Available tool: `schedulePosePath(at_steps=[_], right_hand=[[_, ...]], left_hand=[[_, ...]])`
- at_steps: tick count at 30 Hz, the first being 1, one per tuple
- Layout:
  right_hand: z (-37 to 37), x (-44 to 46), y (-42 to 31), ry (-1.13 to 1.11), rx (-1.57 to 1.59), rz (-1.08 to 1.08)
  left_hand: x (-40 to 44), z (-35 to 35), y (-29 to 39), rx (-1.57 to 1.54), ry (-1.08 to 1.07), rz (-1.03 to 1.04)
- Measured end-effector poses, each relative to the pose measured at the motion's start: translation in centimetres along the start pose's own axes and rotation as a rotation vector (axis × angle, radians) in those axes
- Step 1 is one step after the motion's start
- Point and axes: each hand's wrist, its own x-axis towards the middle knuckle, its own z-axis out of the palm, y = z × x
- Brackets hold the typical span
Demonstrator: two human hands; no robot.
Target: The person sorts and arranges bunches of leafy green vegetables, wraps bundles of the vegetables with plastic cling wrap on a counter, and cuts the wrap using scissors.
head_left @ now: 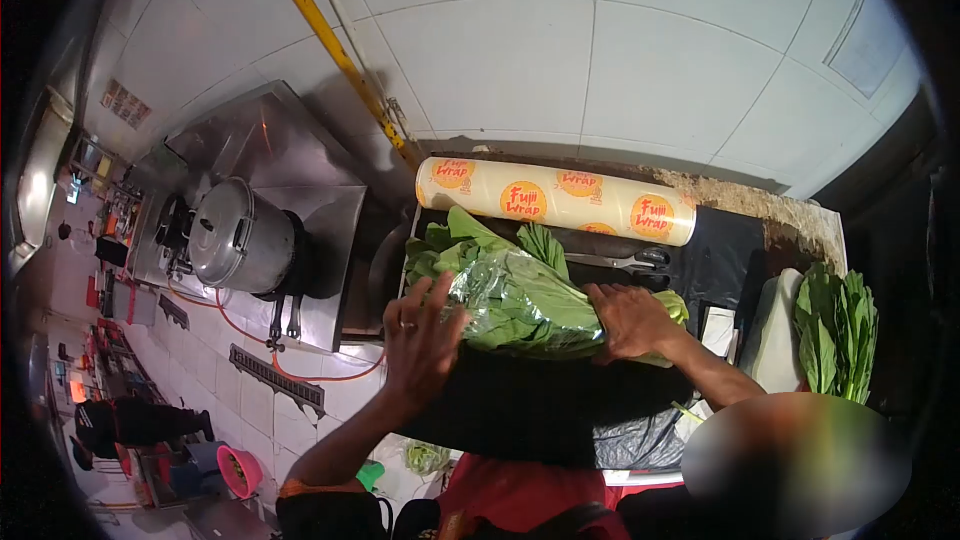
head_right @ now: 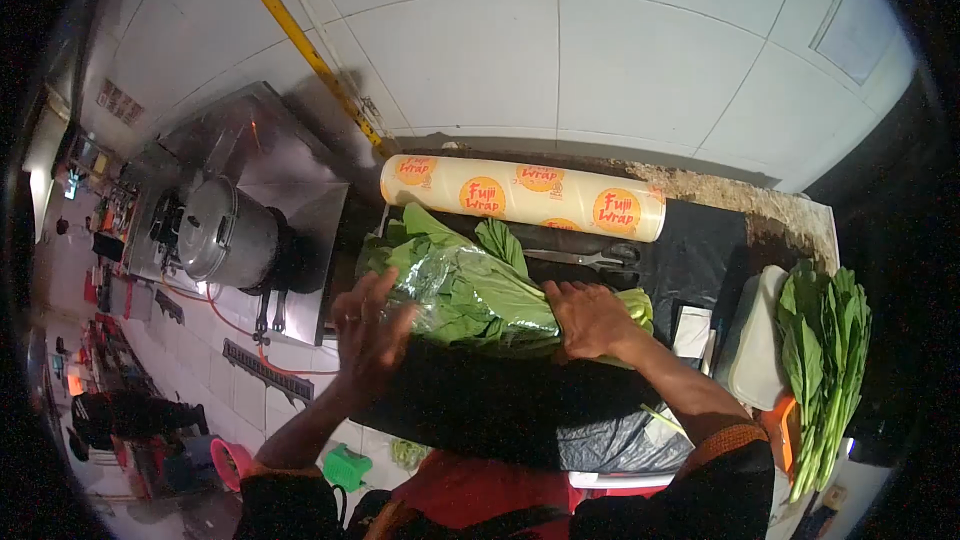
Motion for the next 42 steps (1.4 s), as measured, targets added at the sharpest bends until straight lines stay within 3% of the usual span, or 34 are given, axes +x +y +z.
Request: schedulePosePath(at_steps=[2,4,6,7,9,11,12,14,15,16,19,21,22,26,27,29,32,34,36,38,42], right_hand=[[0.1,-0.1,0.0,-0.025,0.005,0.014],[0.2,-0.7,-0.4,0.041,-0.017,-0.004],[0.3,-1.3,-1.1,0.085,-0.053,-0.014],[0.2,-1.5,-1.2,0.139,-0.089,-0.020],[1.0,-1.8,-1.5,0.172,-0.123,-0.021],[1.3,-2.0,-1.9,0.213,-0.198,0.004],[1.8,-2.1,-1.7,0.204,-0.189,0.026],[3.1,-1.8,-1.3,0.320,-0.249,-0.016],[3.5,-1.9,-1.4,0.430,-0.317,-0.066],[4.3,-2.4,-2.2,0.412,-0.307,-0.062],[6.9,-3.9,-4.0,0.632,-0.476,-0.007],[8.0,-4.6,-5.1,0.670,-0.471,0.030],[8.2,-4.8,-5.5,0.718,-0.479,0.055],[7.3,-4.3,-4.7,0.629,-0.363,0.015],[6.4,-3.9,-4.2,0.632,-0.368,0.014],[4.5,-3.1,-3.2,0.435,-0.164,-0.002],[3.4,-2.0,-1.6,0.373,-0.151,-0.090],[4.8,-2.8,-3.1,0.413,-0.192,-0.032],[6.7,-3.7,-4.2,0.436,-0.214,0.029],[8.4,-4.6,-4.8,0.558,-0.424,0.034],[8.9,-5.1,-5.8,0.555,-0.436,0.096]], left_hand=[[1.7,-0.1,-2.8,-0.210,-0.256,0.057],[6.2,-1.2,-5.8,-0.565,-0.162,-0.256],[11.1,-0.8,-8.7,-0.612,-0.411,-0.562],[11.1,0.7,-10.0,-0.614,-0.402,-0.563],[11.3,5.5,-12.3,-0.313,-0.796,-0.339],[11.4,4.2,-8.5,-0.104,-0.146,-0.320],[10.1,5.4,-5.7,-0.268,0.039,0.002],[8.4,4.4,2.6,-0.413,-0.035,0.467],[8.3,2.1,6.1,-0.389,-0.306,0.610],[7.5,2.7,6.4,-0.405,-0.320,0.608],[6.1,4.6,6.6,-0.190,-0.305,0.683],[3.7,4.5,6.9,-0.164,-0.605,0.582],[3.5,4.9,6.8,-0.168,-0.619,0.585],[4.9,7.4,6.0,-0.452,-0.527,0.436],[5.7,8.5,5.8,-0.460,-0.697,0.412],[8.9,9.1,5.3,-0.504,-1.079,0.362],[10.6,10.7,5.0,-0.581,-1.154,0.390],[9.4,9.0,4.9,-0.587,-1.148,0.321],[6.8,8.0,5.0,-0.561,-0.579,0.623],[5.9,7.5,5.4,-0.578,-0.719,0.638],[6.7,7.6,5.7,-0.567,-0.772,0.651]])
